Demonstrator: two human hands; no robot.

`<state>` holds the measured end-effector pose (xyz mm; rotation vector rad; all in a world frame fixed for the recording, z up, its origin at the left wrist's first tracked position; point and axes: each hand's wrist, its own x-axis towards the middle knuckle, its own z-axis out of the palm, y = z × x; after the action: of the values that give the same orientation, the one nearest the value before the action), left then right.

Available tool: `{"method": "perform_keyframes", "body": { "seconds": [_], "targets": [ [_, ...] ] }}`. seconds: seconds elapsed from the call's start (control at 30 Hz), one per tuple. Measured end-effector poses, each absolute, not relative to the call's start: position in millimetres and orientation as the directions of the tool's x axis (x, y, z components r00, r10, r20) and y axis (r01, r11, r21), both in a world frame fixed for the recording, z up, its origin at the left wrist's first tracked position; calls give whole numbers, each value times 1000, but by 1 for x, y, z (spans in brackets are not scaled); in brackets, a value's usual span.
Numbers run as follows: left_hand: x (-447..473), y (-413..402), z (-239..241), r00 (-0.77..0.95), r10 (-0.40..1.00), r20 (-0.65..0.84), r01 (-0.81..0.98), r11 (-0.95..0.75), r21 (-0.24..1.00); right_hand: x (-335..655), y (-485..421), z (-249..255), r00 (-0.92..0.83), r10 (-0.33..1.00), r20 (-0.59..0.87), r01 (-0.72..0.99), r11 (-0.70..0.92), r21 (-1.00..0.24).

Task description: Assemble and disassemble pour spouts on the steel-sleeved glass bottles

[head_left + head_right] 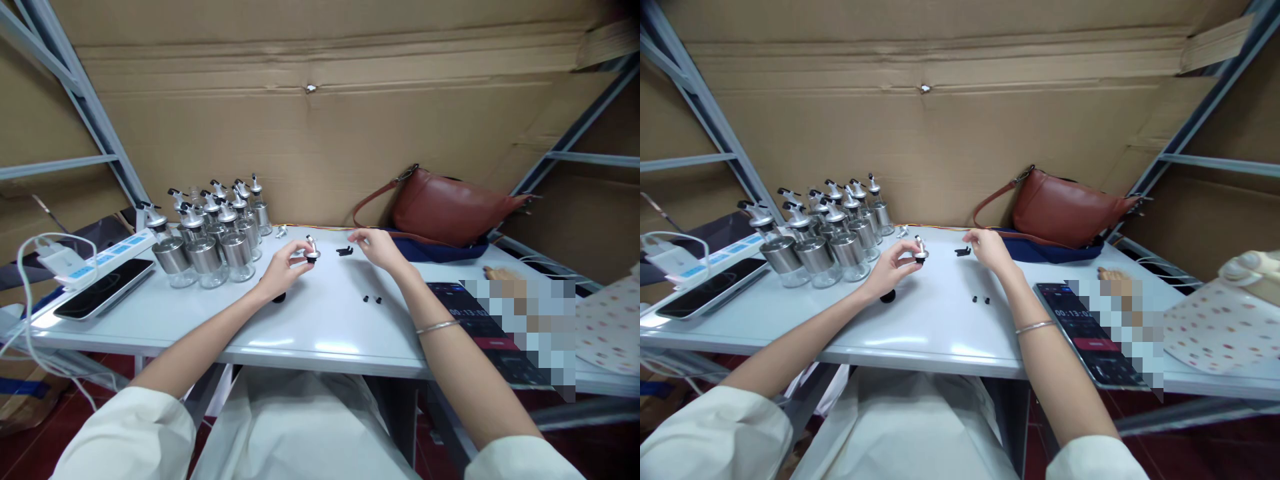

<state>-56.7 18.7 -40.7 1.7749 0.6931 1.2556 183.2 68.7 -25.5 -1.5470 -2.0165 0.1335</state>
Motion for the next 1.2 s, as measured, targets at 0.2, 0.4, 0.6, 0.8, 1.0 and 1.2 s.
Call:
{"method": "perform_keyframes", "body": {
  "seconds": [0.2,0.4,0.6,0.8,1.0,1.2],
  "targets": [
    [-56,19,-41,342,813,470,24,-508,861,191,78,-45,-192,958,214,946,238,-219],
    [-56,19,-40,321,808,494,69,-540,839,192,82,-48,-209,960,184,951,244,-190],
    [-55,18,-40,361,790,496,50,-547,835,191,81,-50,-231,959,166,948,260,-186],
    [-55,16,-41,370,798,476,100,-544,833,189,81,-48,-219,959,178,949,252,-190],
    [-55,16,-40,367,803,469,109,-538,836,189,79,-48,-208,969,135,945,235,-229],
    [-54,15,-39,371,806,461,126,-535,835,186,74,-43,-210,972,105,937,231,-263]
  ]
}}
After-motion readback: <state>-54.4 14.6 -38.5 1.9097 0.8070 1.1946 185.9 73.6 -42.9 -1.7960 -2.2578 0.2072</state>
